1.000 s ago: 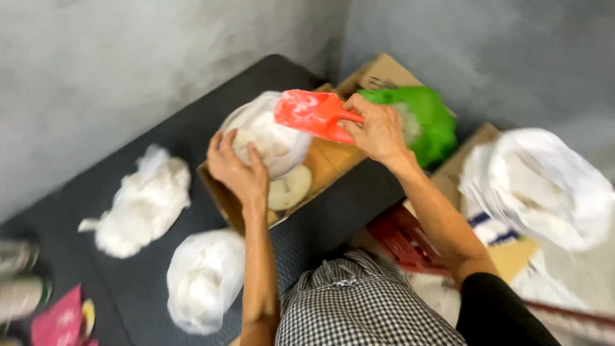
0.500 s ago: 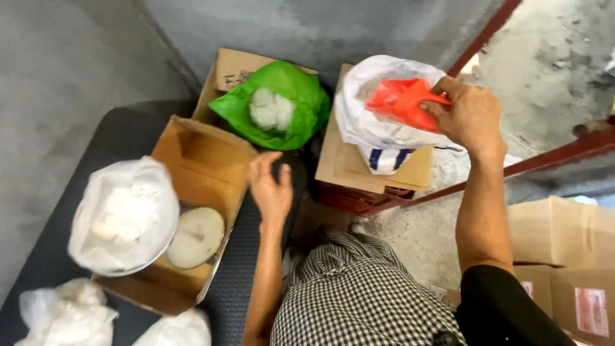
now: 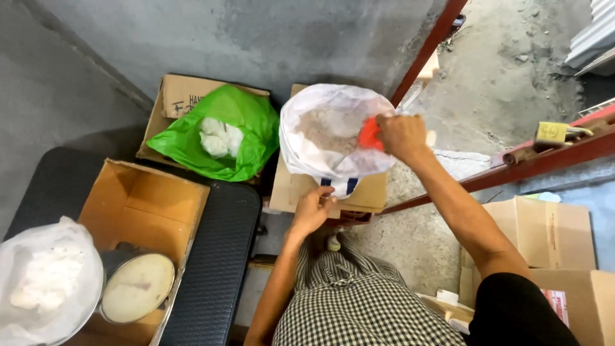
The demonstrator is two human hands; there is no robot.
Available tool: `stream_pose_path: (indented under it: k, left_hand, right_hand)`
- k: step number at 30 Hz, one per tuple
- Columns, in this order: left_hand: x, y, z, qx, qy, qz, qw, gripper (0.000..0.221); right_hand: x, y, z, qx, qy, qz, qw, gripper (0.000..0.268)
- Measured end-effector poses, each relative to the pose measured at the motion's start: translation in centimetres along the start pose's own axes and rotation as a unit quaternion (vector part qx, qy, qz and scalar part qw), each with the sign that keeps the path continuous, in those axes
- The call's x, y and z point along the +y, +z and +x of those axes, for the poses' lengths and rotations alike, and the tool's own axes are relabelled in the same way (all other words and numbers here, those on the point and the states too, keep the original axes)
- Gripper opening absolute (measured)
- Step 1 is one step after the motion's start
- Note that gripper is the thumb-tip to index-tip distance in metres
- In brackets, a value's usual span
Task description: Portioning white powder into small plastic bags using a scoop and scale.
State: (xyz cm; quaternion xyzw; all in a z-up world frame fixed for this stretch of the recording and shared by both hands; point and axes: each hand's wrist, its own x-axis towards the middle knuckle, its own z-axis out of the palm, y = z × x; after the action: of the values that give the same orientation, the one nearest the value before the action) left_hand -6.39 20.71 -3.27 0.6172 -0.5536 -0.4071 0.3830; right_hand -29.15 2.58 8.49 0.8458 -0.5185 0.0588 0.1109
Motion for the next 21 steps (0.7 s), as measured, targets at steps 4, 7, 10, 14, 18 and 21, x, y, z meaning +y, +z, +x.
stream_pose_path:
  k: [4,7,10,14,18,21]
  left_hand:
    - [6.6,-3.0,2.6,-0.015,0.055,-0.004,0.998,0.03]
    - [9.4,-5.0,6.1,0.1,0.159,0.056,0.981,0.027]
    - [10.0,-6.7,10.7,0.225,0.263,0.177,0.921,0.038]
    - [8.8,-7.2,16.2,0.22,0.158,0.275,0.923,0.062]
    - [6.1,-7.1,18.7,0.168,0.068,0.3,0.937,0.062]
    - [4.6,-6.9,19.2,0.181,0.097,0.245,0.948,0.052]
  right_hand:
    - [-0.2,6.2,0.5,-0.037,-0.013,0.025,0.999,0.013]
    - [-0.6,7.4,0.1,-0.008,-0.023,-0.012,1.0,0.011]
    - [-1.1,7.5,0.2,-0.035,0.002,-0.006,0.999,0.013]
    - [-1.5,10.7,0.9,0.01,0.021,-0.008,1.0,0.019]
    - [-2.8,12.7,2.3,0.016,0.073,-0.007,0.997,0.02]
    - [-2.8,13.6,3.6,0.028,0.08,0.05,0.995,0.023]
